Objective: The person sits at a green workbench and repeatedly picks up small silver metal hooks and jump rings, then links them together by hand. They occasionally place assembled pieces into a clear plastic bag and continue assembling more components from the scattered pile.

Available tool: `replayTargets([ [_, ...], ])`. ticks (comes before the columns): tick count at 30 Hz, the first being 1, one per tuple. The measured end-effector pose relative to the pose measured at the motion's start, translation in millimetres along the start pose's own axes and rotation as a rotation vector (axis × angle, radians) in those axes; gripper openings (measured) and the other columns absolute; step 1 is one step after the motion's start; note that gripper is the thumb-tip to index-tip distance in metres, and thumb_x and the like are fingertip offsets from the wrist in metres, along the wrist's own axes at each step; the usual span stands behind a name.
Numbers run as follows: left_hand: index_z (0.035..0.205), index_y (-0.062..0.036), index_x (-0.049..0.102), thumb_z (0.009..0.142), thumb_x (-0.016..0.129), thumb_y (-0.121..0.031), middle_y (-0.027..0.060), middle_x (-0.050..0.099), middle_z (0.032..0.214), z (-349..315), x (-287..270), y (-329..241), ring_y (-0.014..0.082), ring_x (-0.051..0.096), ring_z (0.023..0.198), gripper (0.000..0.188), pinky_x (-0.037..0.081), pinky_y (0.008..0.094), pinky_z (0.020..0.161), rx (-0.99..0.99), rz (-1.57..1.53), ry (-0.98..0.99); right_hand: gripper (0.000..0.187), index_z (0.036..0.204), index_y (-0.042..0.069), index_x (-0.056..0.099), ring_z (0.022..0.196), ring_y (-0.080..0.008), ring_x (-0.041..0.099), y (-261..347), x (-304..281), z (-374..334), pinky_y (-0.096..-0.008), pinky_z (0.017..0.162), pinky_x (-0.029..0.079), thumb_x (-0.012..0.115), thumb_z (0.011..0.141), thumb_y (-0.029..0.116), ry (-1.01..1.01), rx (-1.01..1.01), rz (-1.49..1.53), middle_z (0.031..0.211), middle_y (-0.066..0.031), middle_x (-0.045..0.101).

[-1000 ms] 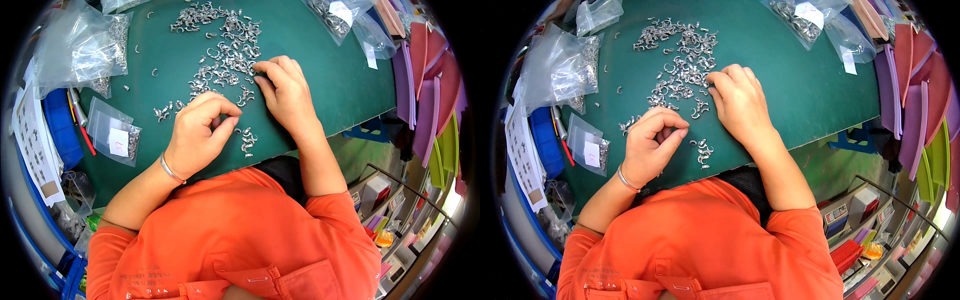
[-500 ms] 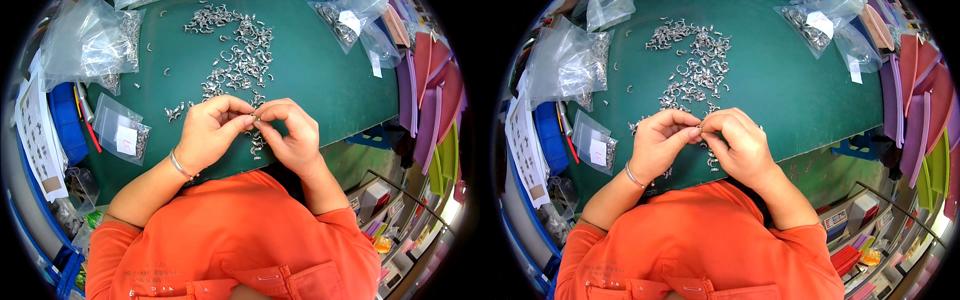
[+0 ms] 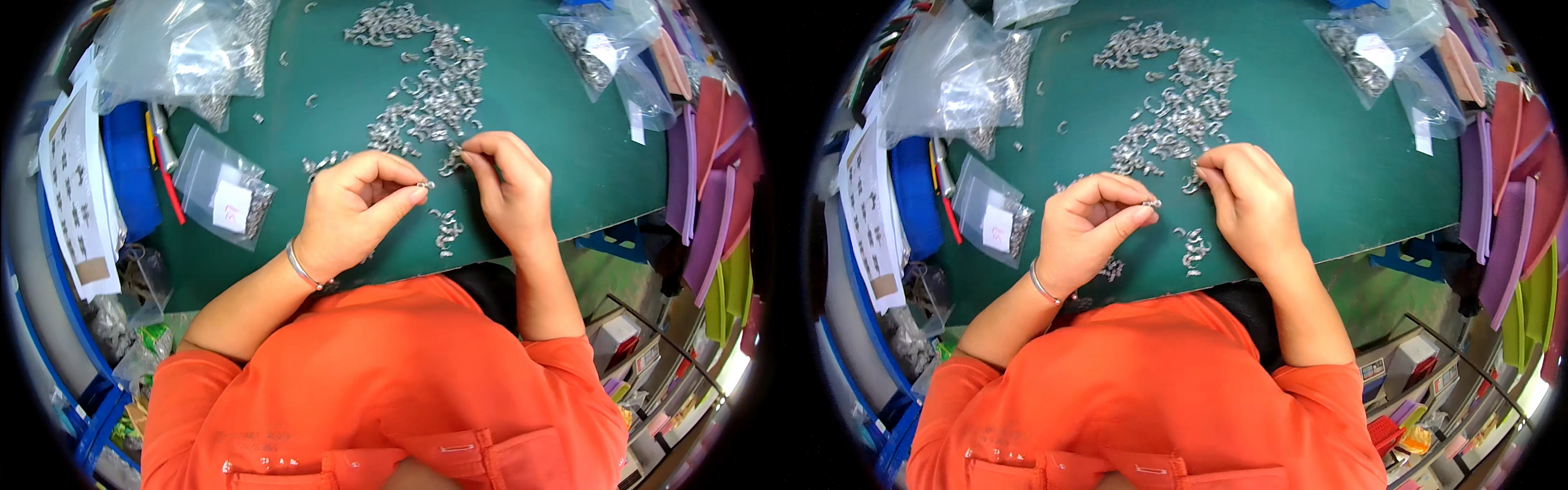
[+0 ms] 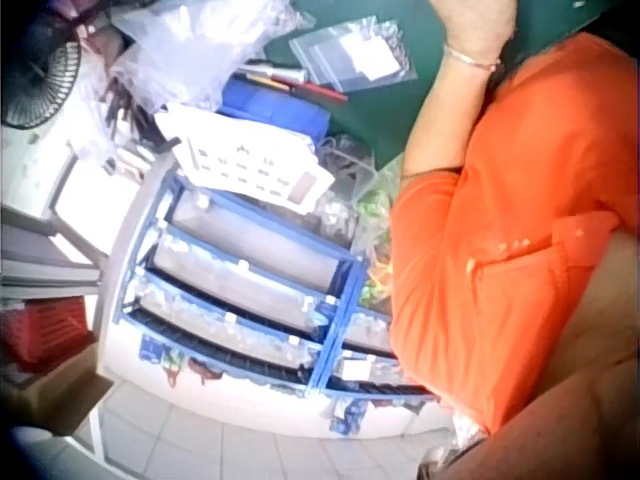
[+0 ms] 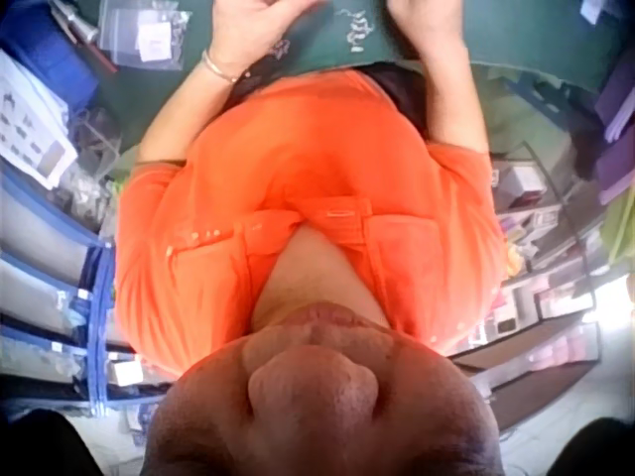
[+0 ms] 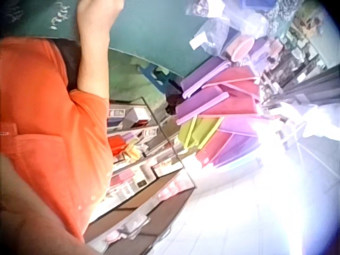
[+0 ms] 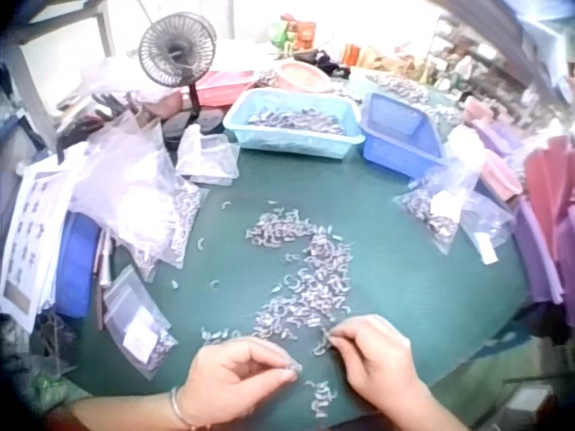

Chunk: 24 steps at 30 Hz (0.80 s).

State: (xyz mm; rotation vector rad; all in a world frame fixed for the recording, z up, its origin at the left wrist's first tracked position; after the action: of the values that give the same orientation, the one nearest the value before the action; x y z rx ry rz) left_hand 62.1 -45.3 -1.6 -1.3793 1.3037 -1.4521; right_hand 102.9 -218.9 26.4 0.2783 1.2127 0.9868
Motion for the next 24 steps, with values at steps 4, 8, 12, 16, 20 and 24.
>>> replayTargets([
  [4, 0.090, 0.0026, 0.055, 0.084, 0.060, 0.014, 0.0141, 0.061, 0.100, -14, -25, -23, 0.0162, 0.064, 0.087, 0.014, 0.057, 0.0289, 0.078, 0.144, 0.078, -0.015, 0.016, 0.082, 0.001, 0.064, 0.076, -0.0274, 0.064, 29, 1, -20, -0.0346, 0.067, 0.052, 0.072, 0.072, -0.008, 0.063, -0.119, 0.150, 0.083, -0.0106, 0.067],
  [8, 0.085, 0.0005, 0.058, 0.078, 0.065, 0.012, 0.0120, 0.064, 0.092, -38, -47, -33, 0.0170, 0.064, 0.081, 0.015, 0.054, 0.0280, 0.071, 0.188, 0.437, 0.094, 0.018, 0.083, 0.004, 0.064, 0.074, -0.0249, 0.062, 55, 27, -39, -0.0350, 0.064, 0.049, 0.072, 0.069, -0.004, 0.211, -0.262, 0.262, 0.083, -0.0067, 0.064],
  [12, 0.079, -0.0035, 0.063, 0.073, 0.074, 0.005, 0.0084, 0.065, 0.083, -57, -42, -26, 0.0212, 0.063, 0.074, 0.015, 0.051, 0.0308, 0.064, 0.247, 0.773, 0.182, 0.018, 0.086, 0.006, 0.064, 0.073, -0.0241, 0.058, 69, 53, -45, -0.0348, 0.063, 0.042, 0.074, 0.071, 0.002, 0.313, -0.350, 0.146, 0.085, -0.0051, 0.063],
  [16, 0.084, -0.0026, 0.066, 0.075, 0.073, 0.003, 0.0080, 0.064, 0.084, -62, -38, -24, 0.0216, 0.063, 0.074, 0.013, 0.050, 0.0312, 0.063, 0.337, 0.845, 0.180, 0.012, 0.085, 0.007, 0.062, 0.077, -0.0223, 0.057, 69, 58, -39, -0.0343, 0.067, 0.042, 0.067, 0.074, 0.006, 0.318, -0.344, 0.111, 0.084, -0.0038, 0.061],
  [20, 0.086, -0.0011, 0.066, 0.076, 0.074, 0.001, 0.0098, 0.063, 0.084, -49, -46, -23, 0.0240, 0.062, 0.075, 0.013, 0.049, 0.0318, 0.065, 0.280, 0.836, -0.004, 0.012, 0.086, 0.007, 0.063, 0.077, -0.0261, 0.057, 49, 59, -12, -0.0373, 0.068, 0.043, 0.069, 0.076, 0.005, 0.161, -0.237, -0.022, 0.084, -0.0060, 0.059],
  [24, 0.093, -0.0010, 0.065, 0.076, 0.074, 0.000, 0.0112, 0.060, 0.087, -24, -32, -22, 0.0278, 0.061, 0.076, 0.019, 0.050, 0.0339, 0.067, 0.353, 0.975, -0.103, 0.011, 0.085, 0.006, 0.063, 0.079, -0.0255, 0.056, 50, 67, -10, -0.0374, 0.068, 0.042, 0.070, 0.077, 0.006, 0.236, -0.218, -0.127, 0.086, -0.0056, 0.059],
])
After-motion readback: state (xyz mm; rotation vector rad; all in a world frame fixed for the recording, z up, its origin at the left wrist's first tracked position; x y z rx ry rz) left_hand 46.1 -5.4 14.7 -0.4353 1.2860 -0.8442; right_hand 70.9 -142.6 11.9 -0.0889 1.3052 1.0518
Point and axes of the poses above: each hand's wrist, its own z-axis towards the middle knuckle, its own x-axis out of the palm, y = z × x, the point moved 6 cm from there along z, towards the middle knuckle
